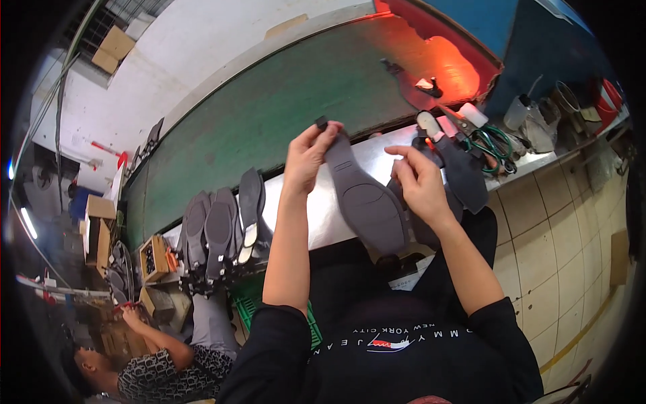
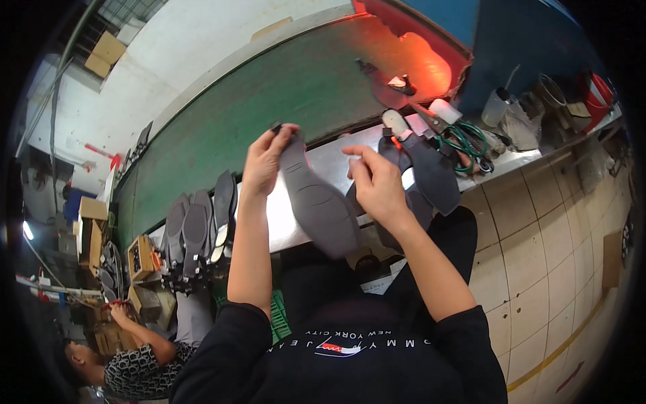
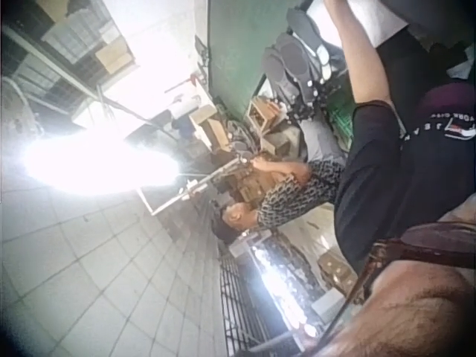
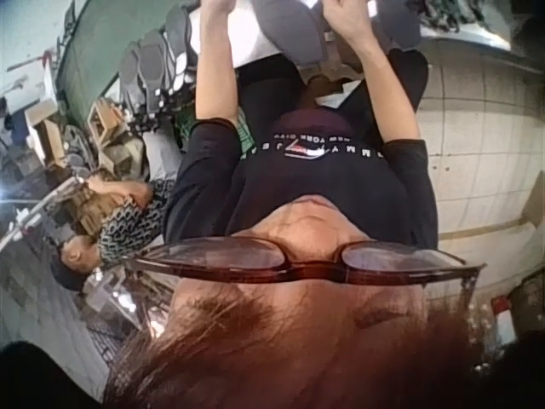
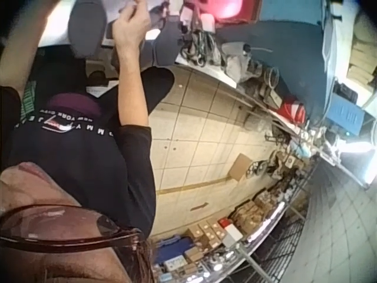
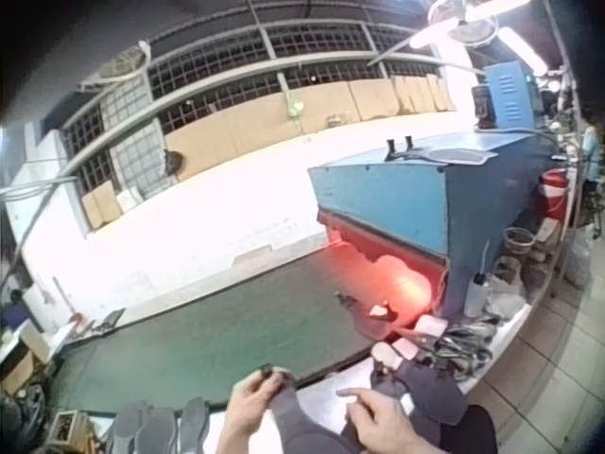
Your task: The person is finishing a shoe component by trimming excess material with a knife.
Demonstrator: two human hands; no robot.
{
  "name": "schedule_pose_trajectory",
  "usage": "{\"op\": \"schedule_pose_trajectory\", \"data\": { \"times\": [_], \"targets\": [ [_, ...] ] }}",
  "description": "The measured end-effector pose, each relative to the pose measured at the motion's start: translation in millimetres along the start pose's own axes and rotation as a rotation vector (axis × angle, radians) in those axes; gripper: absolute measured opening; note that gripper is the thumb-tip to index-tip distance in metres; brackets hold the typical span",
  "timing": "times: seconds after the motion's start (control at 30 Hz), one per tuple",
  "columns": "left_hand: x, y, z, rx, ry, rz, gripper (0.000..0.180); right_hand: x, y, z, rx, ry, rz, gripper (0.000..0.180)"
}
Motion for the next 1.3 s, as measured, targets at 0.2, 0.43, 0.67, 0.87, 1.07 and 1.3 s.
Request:
{"op": "schedule_pose_trajectory", "data": {
  "times": [0.2,0.43,0.67,0.87,1.07,1.3],
  "targets": [
    [-10,58,96,0.121,0.037,0.220,0.025,15,-96,-14,-0.467,0.079,0.661,0.041],
    [-87,34,142,0.093,0.382,0.522,0.053,38,-128,-3,-0.522,0.159,0.719,0.043],
    [-132,-5,155,-0.191,0.570,0.815,0.065,-7,-79,54,-0.486,-0.194,-0.138,0.035],
    [-153,-21,162,0.036,0.817,0.734,0.086,-21,-68,120,-0.590,-0.536,-0.504,0.055],
    [-149,-36,172,0.109,0.701,0.562,0.083,-19,-70,142,-0.623,-0.614,-0.523,0.064],
    [-142,-35,181,0.271,0.667,0.440,0.087,-13,-72,160,-0.513,-0.776,-0.773,0.062]
  ]
}}
Point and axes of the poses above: each hand's wrist, its own z-axis away from the middle knuckle, its own y-axis out of the back of the hand, x = y × z, the point moved 8 cm from there along -z, towards the middle knuckle, and after that the axes turned 12 degrees about y, right-handed, at the moved point
